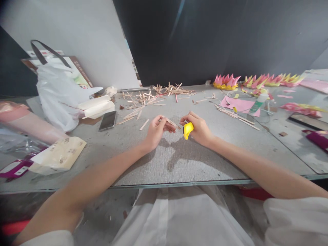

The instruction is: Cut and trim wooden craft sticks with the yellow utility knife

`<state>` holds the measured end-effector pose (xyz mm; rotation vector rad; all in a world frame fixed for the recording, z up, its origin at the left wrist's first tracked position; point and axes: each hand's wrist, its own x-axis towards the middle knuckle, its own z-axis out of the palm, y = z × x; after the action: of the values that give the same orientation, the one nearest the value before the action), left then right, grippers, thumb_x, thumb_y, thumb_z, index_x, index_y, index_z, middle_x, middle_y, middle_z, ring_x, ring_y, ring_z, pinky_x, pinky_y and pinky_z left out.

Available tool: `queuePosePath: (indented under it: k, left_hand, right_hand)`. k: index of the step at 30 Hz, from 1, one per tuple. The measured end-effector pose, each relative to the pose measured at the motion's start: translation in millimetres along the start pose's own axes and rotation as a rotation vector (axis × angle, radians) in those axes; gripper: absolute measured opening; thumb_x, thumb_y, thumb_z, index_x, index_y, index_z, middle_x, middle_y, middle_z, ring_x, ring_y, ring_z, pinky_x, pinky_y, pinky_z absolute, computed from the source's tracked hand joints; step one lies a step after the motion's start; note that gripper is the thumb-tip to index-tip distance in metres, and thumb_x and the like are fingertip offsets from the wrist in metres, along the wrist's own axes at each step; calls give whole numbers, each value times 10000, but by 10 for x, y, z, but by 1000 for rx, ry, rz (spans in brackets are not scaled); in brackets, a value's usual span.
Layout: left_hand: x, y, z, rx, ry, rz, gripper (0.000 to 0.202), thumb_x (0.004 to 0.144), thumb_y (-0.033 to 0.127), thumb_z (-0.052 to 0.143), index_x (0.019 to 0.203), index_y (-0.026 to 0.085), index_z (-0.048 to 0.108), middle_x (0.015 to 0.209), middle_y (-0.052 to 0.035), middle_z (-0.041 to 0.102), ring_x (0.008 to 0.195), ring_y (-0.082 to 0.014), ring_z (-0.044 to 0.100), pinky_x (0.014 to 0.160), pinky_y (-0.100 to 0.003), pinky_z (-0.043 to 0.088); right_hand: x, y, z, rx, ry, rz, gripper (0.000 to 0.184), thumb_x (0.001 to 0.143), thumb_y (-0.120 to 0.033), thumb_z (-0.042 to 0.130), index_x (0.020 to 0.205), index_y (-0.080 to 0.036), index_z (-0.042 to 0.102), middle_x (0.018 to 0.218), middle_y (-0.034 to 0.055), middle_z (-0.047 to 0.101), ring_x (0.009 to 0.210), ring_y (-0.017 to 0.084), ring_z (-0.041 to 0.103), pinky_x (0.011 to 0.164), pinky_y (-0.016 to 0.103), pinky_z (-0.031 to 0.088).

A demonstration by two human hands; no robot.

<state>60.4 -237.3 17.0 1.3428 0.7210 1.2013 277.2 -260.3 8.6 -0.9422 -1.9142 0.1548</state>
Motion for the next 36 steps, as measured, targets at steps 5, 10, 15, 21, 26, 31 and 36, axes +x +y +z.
queuePosePath:
  k: [5,10,15,21,26,31,36]
  left_hand:
    - [-57,15,35,-29,10,88,433,1008,598,666,885,232,469,691,-39,765,580,-163,722,614,-288,536]
    - [-88,37,48,-54,-37,97,407,1028,577,650,890,224,502,687,-38,760,587,-162,716,630,-296,526]
    - [-149,19,77,-16,-157,28,401,1025,581,649,909,222,513,682,-31,753,567,-147,687,623,-290,490]
    - [-243,22,125,-13,-459,-205,381,1030,570,610,962,199,558,682,-43,732,563,-152,667,591,-280,432]
    - [-211,32,139,-230,-458,-358,423,1032,606,627,1013,184,609,604,53,504,484,-96,437,516,-234,320]
    - [-161,77,147,-379,-388,-421,309,1037,427,704,913,150,646,646,90,262,492,-66,290,493,-201,257]
    - [-126,103,156,-463,-263,-348,217,1092,255,585,948,127,687,649,62,308,528,-85,356,532,-210,338]
  right_hand:
    - [24,-132,-23,97,-63,72,366,1068,-509,622,879,-216,734,815,52,680,690,183,604,689,335,468]
    - [55,-250,-58,143,-74,183,462,1002,-639,666,819,-219,723,752,33,676,648,169,567,658,327,452]
    - [92,-173,-81,142,135,383,426,1005,-581,646,804,-209,699,685,8,615,618,151,489,631,317,408]
    - [102,-136,-83,142,164,336,422,994,-570,674,759,-221,640,690,0,589,636,149,466,643,315,410]
    - [75,-233,-88,103,36,147,440,1057,-568,602,784,-225,646,735,12,605,641,157,499,664,328,427]
    - [67,-286,-101,56,37,28,261,1059,-456,609,932,-238,675,790,21,572,701,190,537,692,352,457]
    - [45,-300,-187,-88,206,-6,246,1071,-438,538,1077,-264,713,969,84,613,891,263,620,832,442,527]
